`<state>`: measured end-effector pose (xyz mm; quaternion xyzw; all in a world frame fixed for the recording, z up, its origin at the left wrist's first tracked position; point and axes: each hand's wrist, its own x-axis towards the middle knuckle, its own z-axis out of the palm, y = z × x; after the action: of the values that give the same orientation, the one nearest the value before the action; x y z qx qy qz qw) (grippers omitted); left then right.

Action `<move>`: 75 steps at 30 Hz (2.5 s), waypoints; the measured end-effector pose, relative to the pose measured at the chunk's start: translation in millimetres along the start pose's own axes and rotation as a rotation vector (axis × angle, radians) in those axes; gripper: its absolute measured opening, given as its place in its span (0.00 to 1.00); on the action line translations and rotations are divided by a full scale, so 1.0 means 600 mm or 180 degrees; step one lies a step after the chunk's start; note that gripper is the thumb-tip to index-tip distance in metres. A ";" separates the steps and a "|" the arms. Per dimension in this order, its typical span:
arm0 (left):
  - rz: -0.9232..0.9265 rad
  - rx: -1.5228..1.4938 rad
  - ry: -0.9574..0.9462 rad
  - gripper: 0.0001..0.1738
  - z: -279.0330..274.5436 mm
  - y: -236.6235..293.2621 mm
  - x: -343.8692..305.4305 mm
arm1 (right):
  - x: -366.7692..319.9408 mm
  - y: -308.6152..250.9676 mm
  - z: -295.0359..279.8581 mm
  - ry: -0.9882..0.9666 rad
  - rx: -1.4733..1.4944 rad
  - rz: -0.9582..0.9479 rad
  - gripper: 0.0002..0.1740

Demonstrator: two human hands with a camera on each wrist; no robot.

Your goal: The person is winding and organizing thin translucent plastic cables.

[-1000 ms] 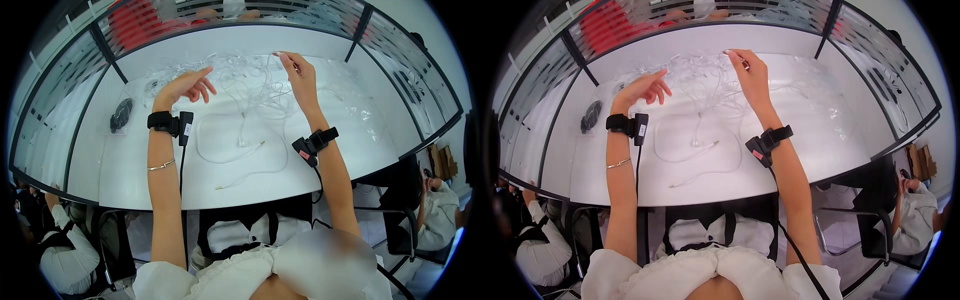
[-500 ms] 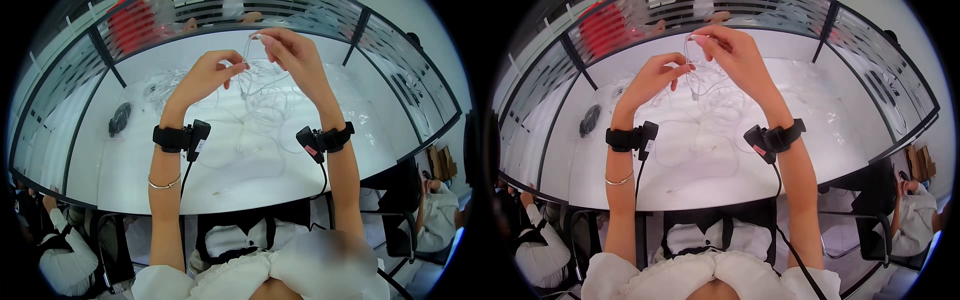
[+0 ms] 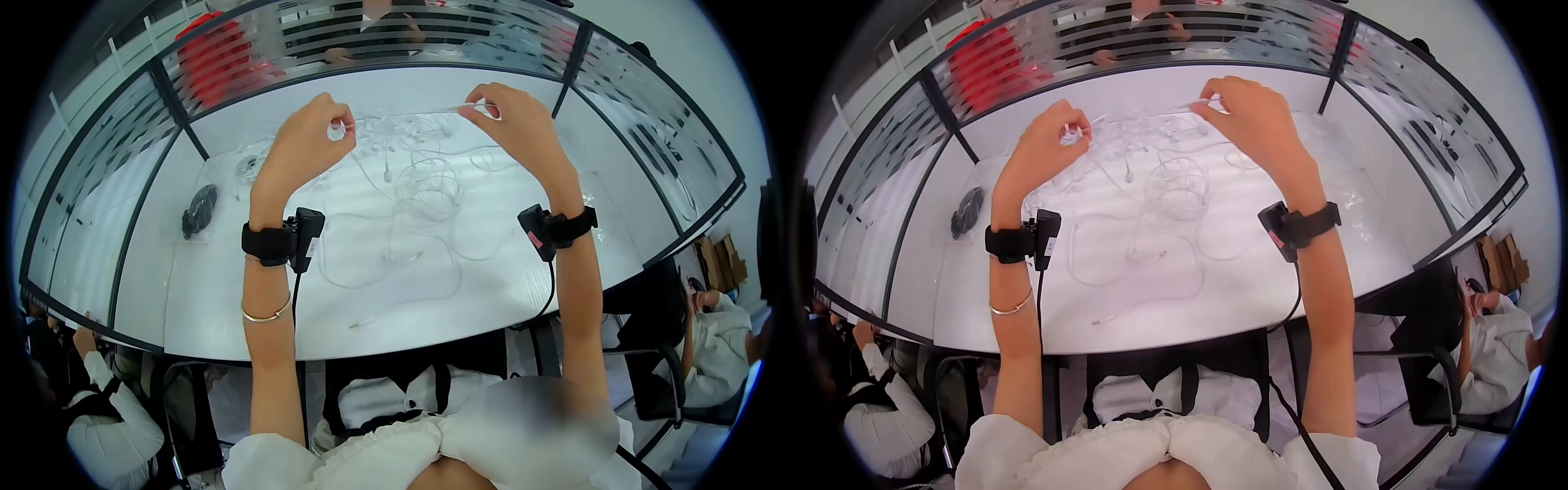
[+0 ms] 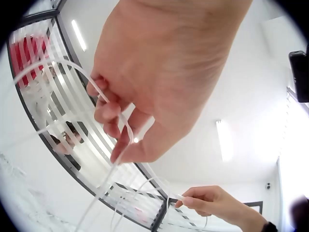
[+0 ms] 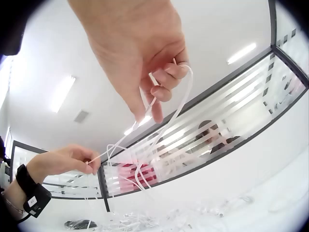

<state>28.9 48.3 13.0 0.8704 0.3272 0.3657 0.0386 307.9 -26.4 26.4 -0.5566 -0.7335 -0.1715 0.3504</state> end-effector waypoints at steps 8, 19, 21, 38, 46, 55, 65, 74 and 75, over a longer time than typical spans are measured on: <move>-0.0553 -0.0543 0.0520 0.06 -0.034 -0.047 0.006 | 0.000 0.091 0.012 0.0338 0.0928 0.1235 0.07; -0.0550 -0.0375 0.0051 0.11 -0.051 -0.141 -0.022 | 0.000 0.179 -0.038 0.0941 0.3909 0.1603 0.23; -0.0753 -0.0262 0.0359 0.11 -0.053 -0.171 -0.034 | -0.006 0.205 -0.045 0.1081 0.4140 0.1683 0.23; -0.2023 0.0736 0.1414 0.12 -0.097 -0.274 -0.111 | -0.091 0.417 -0.081 0.1274 0.2883 0.2652 0.24; -0.2565 0.0760 0.0802 0.11 -0.074 -0.333 -0.139 | -0.114 0.505 -0.058 0.0345 0.0859 0.1916 0.21; -0.2792 0.0315 -0.1047 0.12 -0.055 -0.356 -0.136 | -0.094 0.320 0.044 -0.2530 0.0208 0.1069 0.35; -0.1617 0.0070 -0.1071 0.21 -0.074 -0.245 -0.077 | -0.054 0.055 0.023 -0.2964 0.0419 -0.0861 0.45; -0.0533 -0.0142 -0.3224 0.20 0.119 -0.039 -0.021 | -0.096 -0.015 0.173 -0.2579 0.1009 -0.0037 0.21; -0.0654 -0.0387 -0.3497 0.19 0.127 -0.041 -0.017 | -0.098 -0.010 0.173 -0.2564 0.1174 0.0055 0.19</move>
<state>60.8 74.4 -56.3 0.8929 0.3206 -0.1288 0.2888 276.8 -2.4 -86.3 -0.5133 -0.8252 0.1958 0.1316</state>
